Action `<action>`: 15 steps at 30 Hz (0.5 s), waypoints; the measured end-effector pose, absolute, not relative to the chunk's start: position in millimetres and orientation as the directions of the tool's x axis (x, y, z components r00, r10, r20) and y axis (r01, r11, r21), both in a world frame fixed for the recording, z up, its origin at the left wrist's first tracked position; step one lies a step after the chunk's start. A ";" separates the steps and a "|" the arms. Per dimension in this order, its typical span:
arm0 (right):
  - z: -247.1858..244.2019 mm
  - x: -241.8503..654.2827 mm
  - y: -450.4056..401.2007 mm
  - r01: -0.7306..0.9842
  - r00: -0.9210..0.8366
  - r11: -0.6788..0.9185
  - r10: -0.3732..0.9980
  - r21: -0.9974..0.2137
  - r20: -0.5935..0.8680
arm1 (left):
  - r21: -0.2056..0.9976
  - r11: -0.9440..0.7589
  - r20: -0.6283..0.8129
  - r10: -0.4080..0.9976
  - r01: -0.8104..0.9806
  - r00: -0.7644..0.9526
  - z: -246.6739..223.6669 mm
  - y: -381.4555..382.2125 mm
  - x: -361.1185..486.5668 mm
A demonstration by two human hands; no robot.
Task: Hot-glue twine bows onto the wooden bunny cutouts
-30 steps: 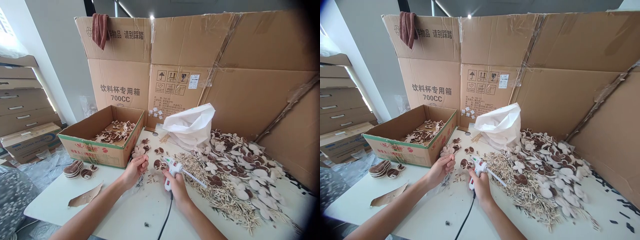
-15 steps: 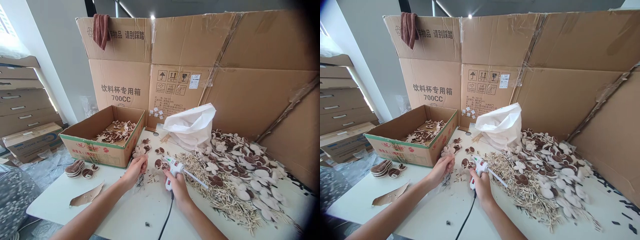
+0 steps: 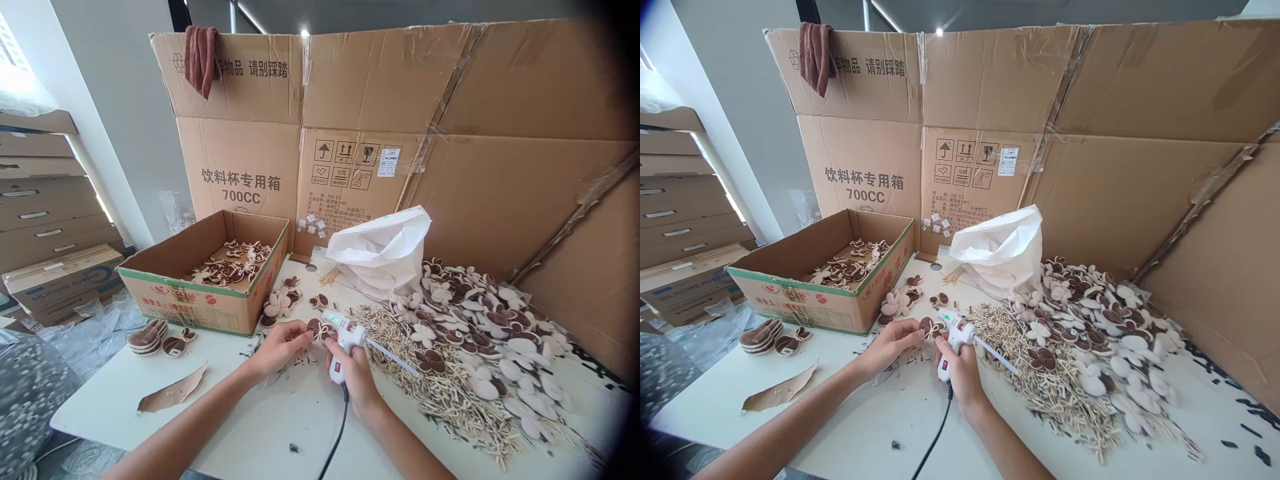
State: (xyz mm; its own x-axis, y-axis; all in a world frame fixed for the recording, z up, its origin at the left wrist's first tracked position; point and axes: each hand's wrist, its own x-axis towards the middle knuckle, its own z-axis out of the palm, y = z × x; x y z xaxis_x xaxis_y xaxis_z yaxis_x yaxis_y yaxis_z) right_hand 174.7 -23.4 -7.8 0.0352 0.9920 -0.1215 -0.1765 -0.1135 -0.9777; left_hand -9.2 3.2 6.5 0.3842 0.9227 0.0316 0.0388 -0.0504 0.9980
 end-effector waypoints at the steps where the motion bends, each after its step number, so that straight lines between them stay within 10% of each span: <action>1: -7.6 174.8 -23.6 -0.180 0.033 -0.120 0.991 -0.976 -0.128 | 0.997 -0.059 0.038 0.922 0.042 0.385 6.3 3.3 -9.3; 15: 4.1 170.4 -30.2 -0.150 0.043 -0.128 0.990 -0.980 -0.135 | 0.977 -0.157 0.081 0.895 0.141 0.439 9.8 0.3 -10.0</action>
State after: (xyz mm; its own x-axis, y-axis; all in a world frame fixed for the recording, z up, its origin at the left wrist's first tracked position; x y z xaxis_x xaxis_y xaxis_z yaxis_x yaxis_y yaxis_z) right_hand 170.4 -30.2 4.1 0.0425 0.9899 -0.1354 -0.1502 -0.1277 -0.9804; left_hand -10.0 0.3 9.8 0.4387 0.8950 0.0809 0.1408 -0.1574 0.9774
